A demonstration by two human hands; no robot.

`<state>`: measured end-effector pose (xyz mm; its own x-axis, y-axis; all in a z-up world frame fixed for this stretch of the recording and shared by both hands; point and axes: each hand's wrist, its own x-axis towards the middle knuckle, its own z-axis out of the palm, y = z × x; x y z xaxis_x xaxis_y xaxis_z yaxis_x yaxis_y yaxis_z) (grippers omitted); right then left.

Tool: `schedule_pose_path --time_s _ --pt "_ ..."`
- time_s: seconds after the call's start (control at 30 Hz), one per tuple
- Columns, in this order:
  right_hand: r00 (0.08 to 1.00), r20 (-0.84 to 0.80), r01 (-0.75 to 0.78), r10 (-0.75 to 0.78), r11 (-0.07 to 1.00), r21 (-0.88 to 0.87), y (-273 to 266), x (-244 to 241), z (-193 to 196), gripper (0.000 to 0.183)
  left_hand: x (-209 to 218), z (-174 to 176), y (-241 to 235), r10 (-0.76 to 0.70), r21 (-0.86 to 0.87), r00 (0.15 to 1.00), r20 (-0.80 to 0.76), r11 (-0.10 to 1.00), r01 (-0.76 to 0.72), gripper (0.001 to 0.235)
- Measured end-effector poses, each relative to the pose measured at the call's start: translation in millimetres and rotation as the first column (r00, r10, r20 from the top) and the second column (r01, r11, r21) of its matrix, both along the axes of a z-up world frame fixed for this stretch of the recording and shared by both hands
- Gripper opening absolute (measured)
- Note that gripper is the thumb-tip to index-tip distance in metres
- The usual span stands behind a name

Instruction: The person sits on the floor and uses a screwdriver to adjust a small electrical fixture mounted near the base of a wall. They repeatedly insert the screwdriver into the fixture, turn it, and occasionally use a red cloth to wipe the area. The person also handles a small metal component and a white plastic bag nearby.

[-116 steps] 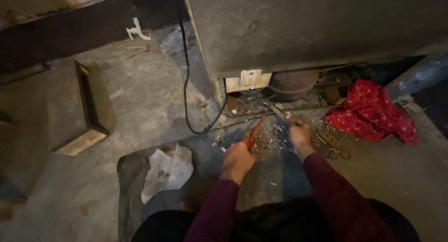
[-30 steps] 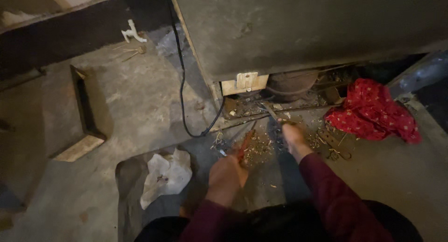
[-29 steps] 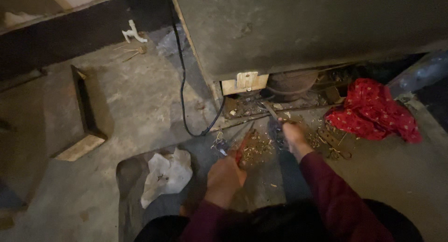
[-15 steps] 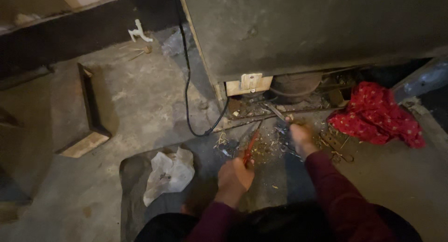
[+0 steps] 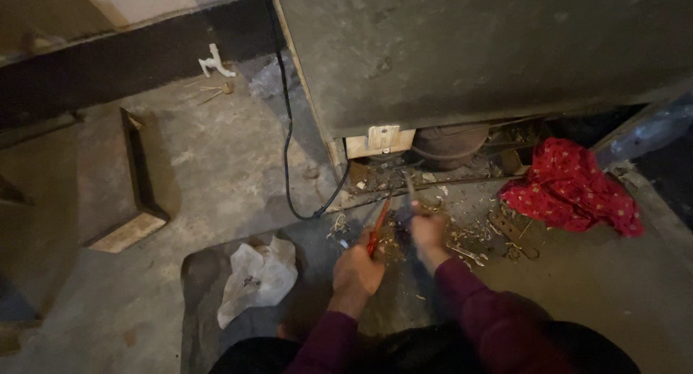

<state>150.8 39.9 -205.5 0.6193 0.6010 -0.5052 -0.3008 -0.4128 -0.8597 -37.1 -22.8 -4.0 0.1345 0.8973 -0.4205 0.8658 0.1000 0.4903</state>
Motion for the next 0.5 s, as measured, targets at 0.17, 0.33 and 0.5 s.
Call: schedule_pose_path --time_s 0.17,0.33,0.5 --pt "0.996 -0.082 -0.030 0.039 0.993 0.114 -3 -14 -7 0.020 -3 2 3 -0.010 -0.083 1.000 -0.029 0.997 0.007 0.058" --pt "0.994 -0.045 -0.087 0.097 0.979 0.183 -3 16 -8 0.017 3 -3 5 0.016 -0.017 0.998 -0.052 1.000 -0.017 0.059" --pt "0.995 -0.007 -0.095 0.098 0.975 0.200 -12 32 -14 0.013 -2 -11 6 0.016 0.064 0.999 -0.032 0.998 -0.014 0.057"
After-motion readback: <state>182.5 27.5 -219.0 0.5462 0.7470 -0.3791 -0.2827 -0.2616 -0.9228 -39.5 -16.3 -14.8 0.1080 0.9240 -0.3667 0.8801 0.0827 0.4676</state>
